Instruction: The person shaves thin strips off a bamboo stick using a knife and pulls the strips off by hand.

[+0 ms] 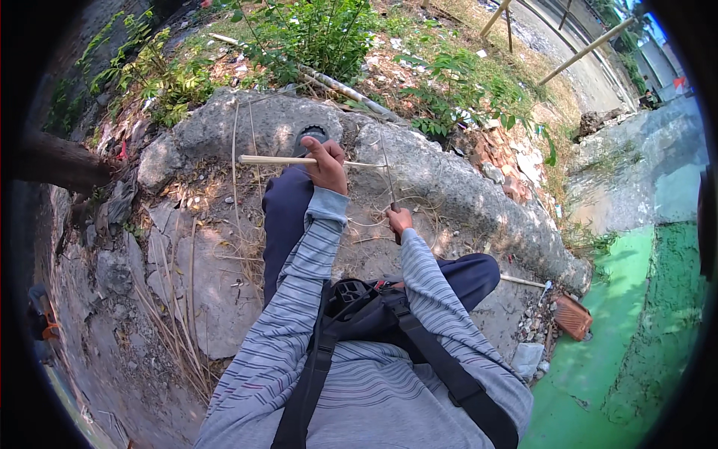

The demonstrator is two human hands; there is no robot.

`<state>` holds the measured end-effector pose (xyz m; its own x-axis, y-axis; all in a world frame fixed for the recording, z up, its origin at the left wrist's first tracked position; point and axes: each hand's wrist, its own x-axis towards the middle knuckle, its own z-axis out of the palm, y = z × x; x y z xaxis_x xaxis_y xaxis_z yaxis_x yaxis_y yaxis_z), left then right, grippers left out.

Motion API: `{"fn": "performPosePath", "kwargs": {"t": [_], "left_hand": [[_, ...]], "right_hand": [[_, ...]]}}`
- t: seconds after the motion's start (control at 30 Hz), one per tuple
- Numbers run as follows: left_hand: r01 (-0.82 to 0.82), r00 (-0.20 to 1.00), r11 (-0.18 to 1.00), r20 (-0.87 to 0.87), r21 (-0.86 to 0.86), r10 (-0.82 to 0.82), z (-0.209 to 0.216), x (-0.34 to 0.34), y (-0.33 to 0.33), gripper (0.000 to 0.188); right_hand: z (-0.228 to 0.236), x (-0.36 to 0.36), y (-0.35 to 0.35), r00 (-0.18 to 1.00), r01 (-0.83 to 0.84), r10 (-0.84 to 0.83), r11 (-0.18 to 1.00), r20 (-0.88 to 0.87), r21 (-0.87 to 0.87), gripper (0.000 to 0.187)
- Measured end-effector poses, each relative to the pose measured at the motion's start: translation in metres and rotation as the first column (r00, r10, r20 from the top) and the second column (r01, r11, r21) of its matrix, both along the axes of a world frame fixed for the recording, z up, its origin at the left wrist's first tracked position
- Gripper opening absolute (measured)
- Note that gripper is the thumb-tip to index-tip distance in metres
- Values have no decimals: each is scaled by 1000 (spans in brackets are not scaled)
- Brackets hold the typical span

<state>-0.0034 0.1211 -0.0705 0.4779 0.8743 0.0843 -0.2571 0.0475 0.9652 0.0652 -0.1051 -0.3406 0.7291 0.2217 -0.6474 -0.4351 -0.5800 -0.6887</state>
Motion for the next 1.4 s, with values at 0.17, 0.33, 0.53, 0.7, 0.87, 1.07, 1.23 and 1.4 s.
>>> {"fn": "performPosePath", "kwargs": {"t": [0.17,0.33,0.53,0.7,0.87,1.07,1.23,1.4], "left_hand": [[2,1000,1000,1,4,-2,1,4,-1,82],[-87,996,996,-34,29,88,4,1,-6,82],[-16,995,998,95,-54,21,-6,6,7,82],[-17,1000,999,24,-43,18,-7,-2,3,87],[8,1000,999,-4,-35,-8,-4,0,-6,87],[18,1000,999,17,-42,-18,-9,-7,1,86],[-10,1000,999,6,-54,10,-6,-7,7,86],[18,1000,999,-11,-46,-18,-5,-4,-2,83]], "right_hand": [[1,-18,-6,970,-166,134,974,201,152,20],[-4,-20,8,873,-168,292,932,391,-321,35],[19,-28,19,941,-83,66,996,331,37,28],[53,-40,34,927,-220,180,972,328,87,33],[30,-28,16,986,-119,116,993,121,18,23],[36,-25,39,1000,9,-5,984,-20,176,18],[57,-37,60,940,-278,184,903,289,328,20],[12,-4,7,977,-196,201,978,75,-68,26]]}}
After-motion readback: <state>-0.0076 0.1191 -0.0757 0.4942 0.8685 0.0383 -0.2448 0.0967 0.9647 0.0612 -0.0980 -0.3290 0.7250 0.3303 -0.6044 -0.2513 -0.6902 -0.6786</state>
